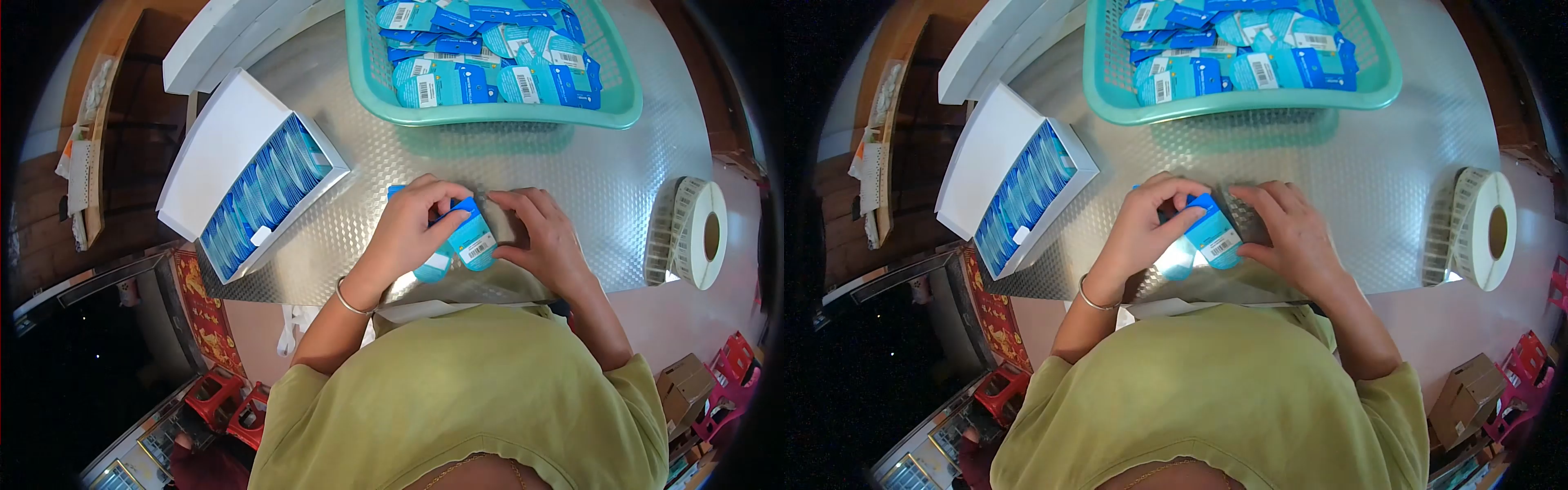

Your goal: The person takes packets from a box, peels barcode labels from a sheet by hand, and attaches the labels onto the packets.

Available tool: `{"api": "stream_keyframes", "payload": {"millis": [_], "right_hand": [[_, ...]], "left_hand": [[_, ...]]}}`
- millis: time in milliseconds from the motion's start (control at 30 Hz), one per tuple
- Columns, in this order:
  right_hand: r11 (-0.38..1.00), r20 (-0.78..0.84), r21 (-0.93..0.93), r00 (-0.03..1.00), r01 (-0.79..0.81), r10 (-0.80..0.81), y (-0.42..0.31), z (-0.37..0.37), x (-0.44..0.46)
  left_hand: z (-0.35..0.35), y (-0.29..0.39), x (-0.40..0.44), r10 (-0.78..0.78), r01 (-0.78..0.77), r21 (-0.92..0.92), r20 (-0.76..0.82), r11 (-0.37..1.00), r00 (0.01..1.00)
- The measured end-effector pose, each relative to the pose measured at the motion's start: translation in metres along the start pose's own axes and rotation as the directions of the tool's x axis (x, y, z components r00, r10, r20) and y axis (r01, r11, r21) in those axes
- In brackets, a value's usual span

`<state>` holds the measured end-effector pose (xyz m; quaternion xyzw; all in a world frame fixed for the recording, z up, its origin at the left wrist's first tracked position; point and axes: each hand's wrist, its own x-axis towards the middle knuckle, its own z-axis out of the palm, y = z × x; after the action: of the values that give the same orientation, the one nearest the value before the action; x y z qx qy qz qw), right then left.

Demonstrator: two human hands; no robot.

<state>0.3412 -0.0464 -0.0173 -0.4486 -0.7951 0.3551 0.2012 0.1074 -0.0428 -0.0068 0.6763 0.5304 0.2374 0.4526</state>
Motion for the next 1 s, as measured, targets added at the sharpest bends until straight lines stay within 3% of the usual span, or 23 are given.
{"api": "stream_keyframes", "payload": {"millis": [100,200,433,733,1000], "right_hand": [[0.984,0.030,0.168,0.998,-0.061,0.057,-0.004,0.002,0.003],[0.910,0.063,0.388,0.989,-0.147,0.132,-0.005,0.010,0.005],[0.752,0.044,0.629,0.975,-0.198,0.220,-0.024,0.016,0.014],[0.845,0.037,0.482,0.968,-0.233,0.246,-0.028,0.016,0.014],[0.770,0.079,0.580,0.959,-0.265,0.270,-0.034,0.013,0.012]], "left_hand": [[0.000,-0.006,-0.003,-0.049,0.045,-0.251,-0.013,0.967,0.999],[-0.003,-0.001,-0.005,-0.146,0.109,-0.563,-0.021,0.819,0.989],[-0.017,0.001,-0.011,-0.100,0.038,-0.595,-0.073,0.803,0.992],[-0.015,0.001,-0.013,-0.127,0.049,-0.624,-0.081,0.780,0.989],[-0.016,0.001,-0.014,-0.150,0.066,-0.640,-0.078,0.765,0.986]]}}
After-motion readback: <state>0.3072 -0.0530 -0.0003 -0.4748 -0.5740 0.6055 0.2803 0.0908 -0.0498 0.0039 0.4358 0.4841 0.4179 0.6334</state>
